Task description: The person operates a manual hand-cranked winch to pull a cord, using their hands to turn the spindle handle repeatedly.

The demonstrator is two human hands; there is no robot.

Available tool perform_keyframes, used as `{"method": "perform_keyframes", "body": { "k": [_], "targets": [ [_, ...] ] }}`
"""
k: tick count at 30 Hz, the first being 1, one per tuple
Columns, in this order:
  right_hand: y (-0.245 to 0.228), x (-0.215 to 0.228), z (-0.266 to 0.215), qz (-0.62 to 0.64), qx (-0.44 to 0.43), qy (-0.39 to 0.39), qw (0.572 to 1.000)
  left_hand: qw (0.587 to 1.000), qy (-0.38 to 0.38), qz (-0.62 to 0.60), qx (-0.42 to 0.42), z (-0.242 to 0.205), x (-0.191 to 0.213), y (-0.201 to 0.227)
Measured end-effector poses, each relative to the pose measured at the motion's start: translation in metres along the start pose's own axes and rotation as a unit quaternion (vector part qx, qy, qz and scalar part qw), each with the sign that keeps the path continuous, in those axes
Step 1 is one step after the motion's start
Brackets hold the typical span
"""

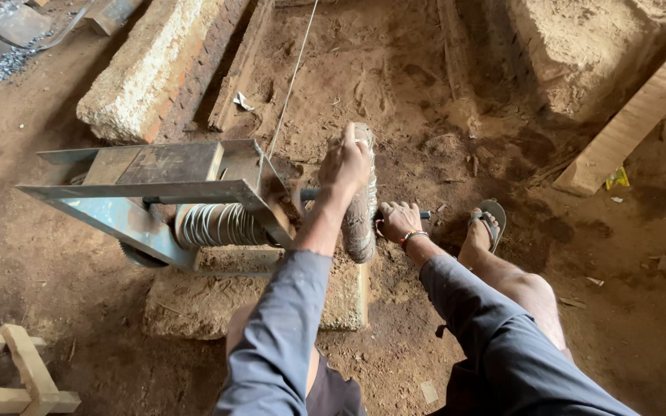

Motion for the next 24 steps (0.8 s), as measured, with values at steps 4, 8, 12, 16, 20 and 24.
{"method": "perform_keyframes", "body": {
  "k": [4,8,12,16,20,24],
  "targets": [
    [-0.001,-0.001,-0.002,0.003,-0.008,-0.025,1.0,0.993,0.112,0.013,-0.034,-0.028,0.002,-0.002],
    [-0.001,-0.003,-0.012,-0.009,-0.007,-0.033,0.999,0.976,0.195,0.01,-0.093,-0.055,-0.008,-0.003],
    [-0.002,-0.001,-0.023,-0.005,-0.002,-0.034,0.999,0.95,0.27,0.031,-0.153,-0.079,-0.01,0.001],
    [-0.003,-0.003,-0.031,-0.012,-0.01,-0.059,0.998,0.957,0.253,0.019,-0.139,-0.093,-0.017,-0.001],
    [-0.004,0.001,-0.034,-0.014,-0.016,-0.064,0.998,0.925,0.308,0.085,-0.206,-0.113,-0.01,0.014],
    [-0.003,0.0,-0.039,-0.006,-0.013,-0.059,0.998,0.939,0.283,0.067,-0.185,-0.123,-0.017,0.009]
  ]
}}
Point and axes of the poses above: each hand's wrist, its own z-axis towards the middle knuckle, its own x-axis out of the back of the hand, y = z × x, the point moved 8 cm from there along z, towards the middle knuckle, and after that the axes turned 7 degrees about -x, right-handed, at the moved point
